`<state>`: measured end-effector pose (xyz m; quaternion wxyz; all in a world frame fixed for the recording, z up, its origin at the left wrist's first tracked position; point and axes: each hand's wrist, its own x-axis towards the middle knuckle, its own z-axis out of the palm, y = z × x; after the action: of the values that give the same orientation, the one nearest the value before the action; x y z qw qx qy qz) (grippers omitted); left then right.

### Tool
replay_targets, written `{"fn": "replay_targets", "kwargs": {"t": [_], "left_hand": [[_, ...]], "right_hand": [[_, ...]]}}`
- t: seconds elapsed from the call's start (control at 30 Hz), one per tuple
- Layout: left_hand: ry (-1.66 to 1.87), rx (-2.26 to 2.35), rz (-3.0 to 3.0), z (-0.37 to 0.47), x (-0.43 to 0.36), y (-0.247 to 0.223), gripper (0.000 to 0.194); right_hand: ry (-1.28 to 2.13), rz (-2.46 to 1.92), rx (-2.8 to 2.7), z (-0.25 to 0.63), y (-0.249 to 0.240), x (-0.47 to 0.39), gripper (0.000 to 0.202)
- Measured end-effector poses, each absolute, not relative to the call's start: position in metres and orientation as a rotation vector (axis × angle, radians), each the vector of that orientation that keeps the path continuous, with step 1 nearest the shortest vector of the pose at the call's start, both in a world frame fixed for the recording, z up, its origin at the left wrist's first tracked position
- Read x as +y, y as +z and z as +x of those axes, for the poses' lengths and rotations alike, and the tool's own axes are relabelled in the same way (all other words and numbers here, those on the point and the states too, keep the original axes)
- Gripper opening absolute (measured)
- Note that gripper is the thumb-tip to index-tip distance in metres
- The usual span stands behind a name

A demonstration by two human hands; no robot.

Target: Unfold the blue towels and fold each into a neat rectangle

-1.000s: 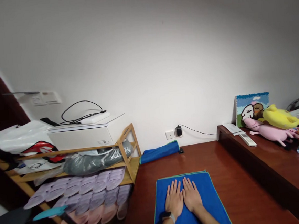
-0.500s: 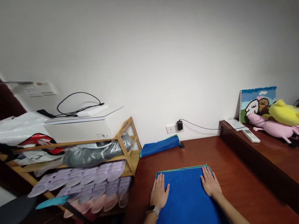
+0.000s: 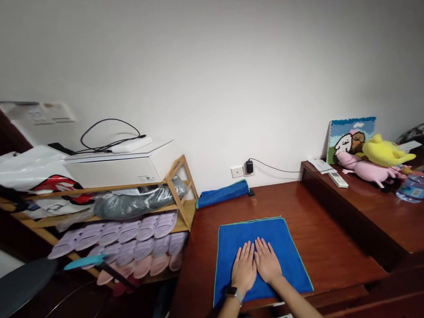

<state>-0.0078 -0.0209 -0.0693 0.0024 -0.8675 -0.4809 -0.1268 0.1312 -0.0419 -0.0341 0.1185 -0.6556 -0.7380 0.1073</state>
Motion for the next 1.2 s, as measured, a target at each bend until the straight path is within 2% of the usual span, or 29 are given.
{"fn": "replay_targets", "kwargs": {"t": [0.4,0.67,0.97,1.1,1.2], "left_hand": [[-0.466,-1.782,-2.465,-0.110,-0.042,-0.083,0.064],[-0.421,-1.784,-2.489,-0.084,-0.047,-0.052,0.062],[-0.404,-1.519,-2.704,-0.014,-0.073,-0.060,0.057],[-0.457,-1.534,-2.695,-0.037,-0.071,-0.063,0.058],[-0.485,-1.651,-2.605,-0.066,-0.071,-0.067,0.061]], "right_hand": [[0.247,-2.147,-2.025,0.240,-0.049,-0.072,0.069],[0.278,-2.235,-2.043,0.221,-0.017,-0.074,0.067],[0.339,-1.860,-2.184,0.129,-0.028,-0.102,0.062],[0.336,-1.885,-2.209,0.157,-0.029,-0.107,0.063],[0.303,-2.067,-2.134,0.198,-0.028,-0.109,0.064]]}}
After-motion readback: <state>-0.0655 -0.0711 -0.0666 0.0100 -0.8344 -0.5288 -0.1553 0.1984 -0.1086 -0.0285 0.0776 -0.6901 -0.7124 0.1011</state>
